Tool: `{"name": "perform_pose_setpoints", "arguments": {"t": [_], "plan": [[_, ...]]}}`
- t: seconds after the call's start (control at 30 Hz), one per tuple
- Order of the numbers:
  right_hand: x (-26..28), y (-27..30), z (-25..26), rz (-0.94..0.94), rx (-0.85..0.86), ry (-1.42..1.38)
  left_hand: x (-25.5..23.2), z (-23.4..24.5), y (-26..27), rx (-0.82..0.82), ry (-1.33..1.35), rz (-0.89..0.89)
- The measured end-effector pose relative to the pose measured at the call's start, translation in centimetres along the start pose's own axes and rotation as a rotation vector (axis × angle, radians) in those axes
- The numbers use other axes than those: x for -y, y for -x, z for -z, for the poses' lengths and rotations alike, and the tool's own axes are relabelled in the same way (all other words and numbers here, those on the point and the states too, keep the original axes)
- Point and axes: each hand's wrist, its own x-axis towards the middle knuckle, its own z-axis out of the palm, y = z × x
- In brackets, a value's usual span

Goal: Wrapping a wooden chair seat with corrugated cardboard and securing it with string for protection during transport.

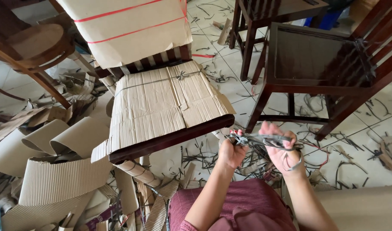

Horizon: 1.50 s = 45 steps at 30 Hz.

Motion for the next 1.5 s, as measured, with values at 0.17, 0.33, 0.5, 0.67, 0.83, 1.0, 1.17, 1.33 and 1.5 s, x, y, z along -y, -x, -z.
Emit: {"name": "perform_pose_setpoints", "arguments": {"t": [0.17,0.33,0.5,0.67,0.83,1.0,1.17,1.33,1.5], "plan": [[0.8,1.5,1.3,-0.105,-0.215,1.128,-1.8,-0.1,-0.6,0.027,0.065,-0.126],[1.6,1.0,1.0,-0.177,-0.235,0.994,-1.6,-3.6,3.4,0.022,-0.009,-0.216],[4.8,1.9,1.1,-0.245,0.021,1.212,-5.5,-1.0,0.2,-0.080,0.109,-0.332],[7.9,-1.0,-6.8,-1.105,-0.218,1.577,-8.1,-2.2,3.3,0.010,0.085,-0.493],[2.1,6.3,5.0,-1.316,-0.226,1.668,-8.7,-2.3,2.8,0.087,0.224,-0.507],[-8.6,17.6,20.9,-1.447,-0.311,1.726,-7.4,-3.3,3.4,0.079,0.221,-0.416],[-13.0,21.7,33.8,-1.352,-0.997,1.402,-5.0,-7.7,10.1,0.054,-0.062,-0.368],[-9.1,4.8,21.3,-1.256,-0.868,1.331,-3.6,-5.4,8.5,0.138,-0.699,-0.567],[-6.1,-2.8,9.6,-1.037,-0.727,1.381,-3.0,-2.5,6.8,0.577,-1.770,-0.765]]}}
